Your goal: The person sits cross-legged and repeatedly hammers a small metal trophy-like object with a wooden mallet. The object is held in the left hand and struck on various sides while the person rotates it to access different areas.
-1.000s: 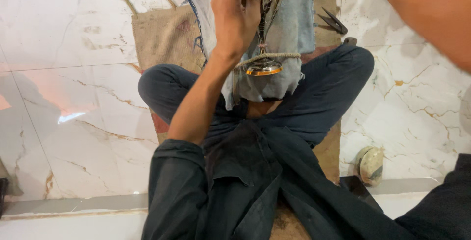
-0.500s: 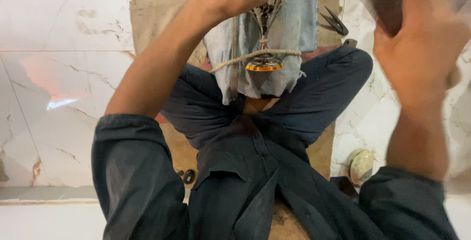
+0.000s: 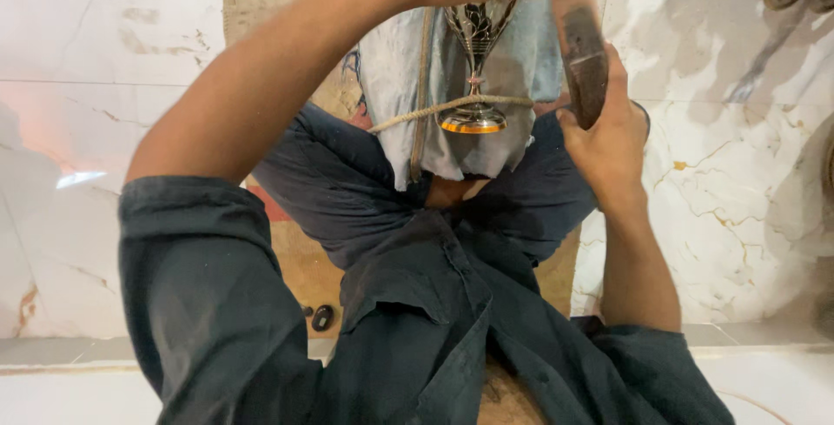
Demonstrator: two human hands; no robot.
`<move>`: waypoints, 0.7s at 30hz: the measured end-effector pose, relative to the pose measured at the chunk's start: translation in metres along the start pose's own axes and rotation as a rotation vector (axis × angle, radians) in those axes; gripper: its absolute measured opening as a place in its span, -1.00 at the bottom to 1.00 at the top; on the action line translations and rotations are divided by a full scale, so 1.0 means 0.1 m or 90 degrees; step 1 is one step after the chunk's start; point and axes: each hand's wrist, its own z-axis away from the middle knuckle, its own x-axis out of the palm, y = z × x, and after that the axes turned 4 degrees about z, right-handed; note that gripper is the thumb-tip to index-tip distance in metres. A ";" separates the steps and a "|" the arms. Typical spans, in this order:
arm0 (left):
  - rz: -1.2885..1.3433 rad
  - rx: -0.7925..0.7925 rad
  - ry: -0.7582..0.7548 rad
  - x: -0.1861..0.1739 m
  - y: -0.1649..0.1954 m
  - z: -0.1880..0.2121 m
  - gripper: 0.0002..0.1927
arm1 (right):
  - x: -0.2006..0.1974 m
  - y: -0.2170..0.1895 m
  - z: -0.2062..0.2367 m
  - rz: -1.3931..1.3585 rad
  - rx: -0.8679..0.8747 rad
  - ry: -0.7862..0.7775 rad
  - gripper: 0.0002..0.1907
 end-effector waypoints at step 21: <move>0.010 0.085 0.210 -0.33 0.10 0.43 -0.64 | -1.23 -0.35 -0.58 0.125 -0.273 0.174 -0.25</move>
